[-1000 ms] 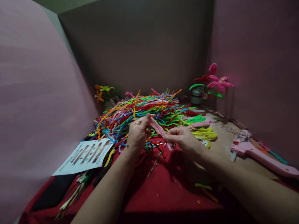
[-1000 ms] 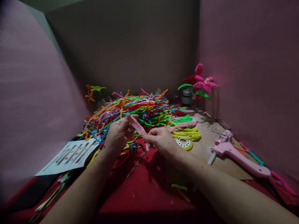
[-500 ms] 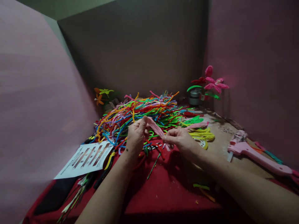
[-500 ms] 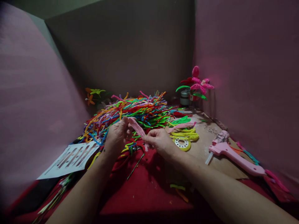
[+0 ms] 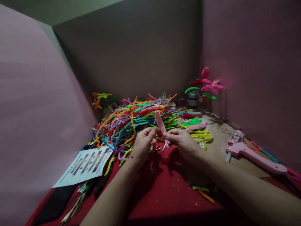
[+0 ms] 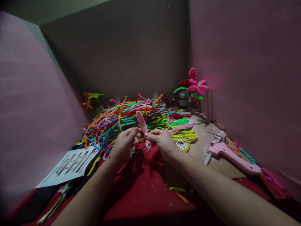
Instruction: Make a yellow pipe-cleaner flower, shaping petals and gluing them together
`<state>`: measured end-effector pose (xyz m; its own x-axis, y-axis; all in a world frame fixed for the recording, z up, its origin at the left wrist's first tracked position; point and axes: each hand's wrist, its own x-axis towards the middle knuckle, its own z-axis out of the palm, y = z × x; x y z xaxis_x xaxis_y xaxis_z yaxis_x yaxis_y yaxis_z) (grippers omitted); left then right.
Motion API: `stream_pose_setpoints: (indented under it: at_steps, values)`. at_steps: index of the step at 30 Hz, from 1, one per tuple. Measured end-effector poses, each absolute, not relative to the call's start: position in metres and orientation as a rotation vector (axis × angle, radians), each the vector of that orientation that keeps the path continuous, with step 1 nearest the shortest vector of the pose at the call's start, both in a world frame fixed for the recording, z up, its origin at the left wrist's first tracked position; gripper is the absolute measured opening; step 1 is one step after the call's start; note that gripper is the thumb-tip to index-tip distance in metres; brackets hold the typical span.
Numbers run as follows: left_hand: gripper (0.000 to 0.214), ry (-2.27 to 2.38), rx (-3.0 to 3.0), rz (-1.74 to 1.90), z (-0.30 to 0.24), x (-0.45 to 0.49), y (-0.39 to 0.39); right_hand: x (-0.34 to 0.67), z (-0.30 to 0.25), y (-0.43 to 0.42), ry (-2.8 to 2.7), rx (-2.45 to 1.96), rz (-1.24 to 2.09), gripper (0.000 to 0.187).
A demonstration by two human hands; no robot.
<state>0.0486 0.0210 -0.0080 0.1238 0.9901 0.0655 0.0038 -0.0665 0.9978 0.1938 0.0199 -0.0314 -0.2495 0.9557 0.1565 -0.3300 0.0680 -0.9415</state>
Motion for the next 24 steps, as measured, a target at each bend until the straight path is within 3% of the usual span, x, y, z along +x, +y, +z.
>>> stream_pose_setpoints:
  at_steps: [5, 24]
  values:
    - [0.031, 0.979, 1.251, 0.921, -0.013, 0.061, 0.012, 0.194, -0.033, 0.023, -1.066, -0.741, 1.433, 0.017]
    - [0.024, 0.796, 0.988, 0.840, -0.016, 0.059, 0.012, 0.196, -0.031, 0.025, -1.016, -0.657, 1.614, 0.017]
